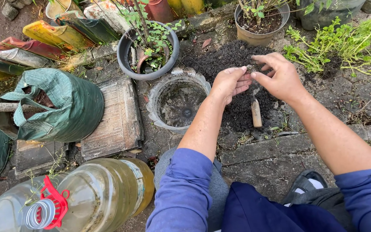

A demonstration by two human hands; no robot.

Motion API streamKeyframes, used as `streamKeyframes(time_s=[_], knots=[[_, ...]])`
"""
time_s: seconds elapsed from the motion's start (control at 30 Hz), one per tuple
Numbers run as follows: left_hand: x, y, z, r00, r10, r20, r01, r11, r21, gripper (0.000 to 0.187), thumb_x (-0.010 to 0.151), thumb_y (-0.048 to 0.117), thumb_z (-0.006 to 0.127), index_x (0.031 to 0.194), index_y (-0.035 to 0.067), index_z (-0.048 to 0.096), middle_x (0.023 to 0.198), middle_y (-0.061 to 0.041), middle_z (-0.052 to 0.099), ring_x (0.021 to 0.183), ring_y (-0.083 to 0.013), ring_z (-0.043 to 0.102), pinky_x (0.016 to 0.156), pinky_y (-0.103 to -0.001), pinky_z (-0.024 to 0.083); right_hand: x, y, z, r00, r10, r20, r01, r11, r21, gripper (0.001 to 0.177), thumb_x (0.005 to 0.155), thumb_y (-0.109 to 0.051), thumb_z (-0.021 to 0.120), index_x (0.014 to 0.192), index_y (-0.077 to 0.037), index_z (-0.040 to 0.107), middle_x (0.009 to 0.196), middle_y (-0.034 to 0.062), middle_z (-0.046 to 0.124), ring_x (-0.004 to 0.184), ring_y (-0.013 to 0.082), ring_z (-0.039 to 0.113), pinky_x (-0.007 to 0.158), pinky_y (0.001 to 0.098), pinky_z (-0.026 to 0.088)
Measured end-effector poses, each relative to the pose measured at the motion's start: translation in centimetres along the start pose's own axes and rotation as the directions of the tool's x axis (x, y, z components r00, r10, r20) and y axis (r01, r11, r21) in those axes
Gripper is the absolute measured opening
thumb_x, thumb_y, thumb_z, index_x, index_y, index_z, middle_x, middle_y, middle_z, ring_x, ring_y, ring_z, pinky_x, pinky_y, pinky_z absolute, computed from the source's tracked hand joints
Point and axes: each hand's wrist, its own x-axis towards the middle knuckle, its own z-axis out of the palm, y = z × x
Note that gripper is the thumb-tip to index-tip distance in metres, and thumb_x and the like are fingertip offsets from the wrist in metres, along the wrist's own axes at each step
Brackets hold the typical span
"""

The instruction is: Digging soil from a plastic container and preparing the ground for planting.

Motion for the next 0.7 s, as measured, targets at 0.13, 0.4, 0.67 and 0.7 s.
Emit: streamKeyframes(time_s=[0.13,0.4,0.67,0.7], knots=[[0.1,0.1,0.1,1.000,-0.002,0.000,0.002,1.000,0.031,0.026,0.103,0.027,0.060,0.110,0.003,0.066,0.099,-0.009,0.074,0.094,-0.0205,0.074,0.087,-0.036,0.063,-0.2,0.7,-0.1,0.995,-0.103,-0.002,0.102,0.989,-0.109,0.046,0.084,-0.016,0.080,0.129,-0.008,0.071,0.118,0.0152,0.066,0.100,0.0288,0.066,0.078,0.0366,0.054],[-1.8,1.0,1.1,0.997,-0.039,0.074,0.031,0.993,0.110,0.040,0.100,0.040,0.059,0.116,0.004,0.068,0.106,-0.011,0.075,0.095,-0.0220,0.073,0.089,-0.043,0.059,-0.3,2.8,0.7,0.977,-0.199,-0.072,0.176,0.954,-0.243,0.010,0.097,-0.014,0.078,0.104,-0.007,0.078,0.096,0.0077,0.071,0.095,0.0271,0.067,0.087,0.0407,0.053],[-0.4,0.1,0.5,0.999,-0.033,0.040,0.029,0.993,0.110,0.038,0.102,0.037,0.059,0.111,0.002,0.067,0.103,-0.012,0.075,0.096,-0.0220,0.074,0.087,-0.039,0.061,-0.1,3.2,0.5,0.981,-0.193,-0.031,0.184,0.966,-0.183,0.015,0.095,-0.012,0.079,0.109,-0.007,0.079,0.101,0.0085,0.072,0.097,0.0226,0.066,0.084,0.0358,0.053],[0.0,-0.2,0.2,0.999,-0.012,0.031,0.008,0.992,0.123,0.036,0.102,0.036,0.059,0.110,0.002,0.067,0.103,-0.011,0.075,0.096,-0.0215,0.074,0.087,-0.037,0.061,0.0,3.4,0.3,0.955,-0.296,-0.004,0.288,0.934,-0.211,0.019,0.094,-0.012,0.080,0.113,-0.007,0.079,0.107,0.0087,0.073,0.105,0.0235,0.067,0.090,0.0362,0.053]])
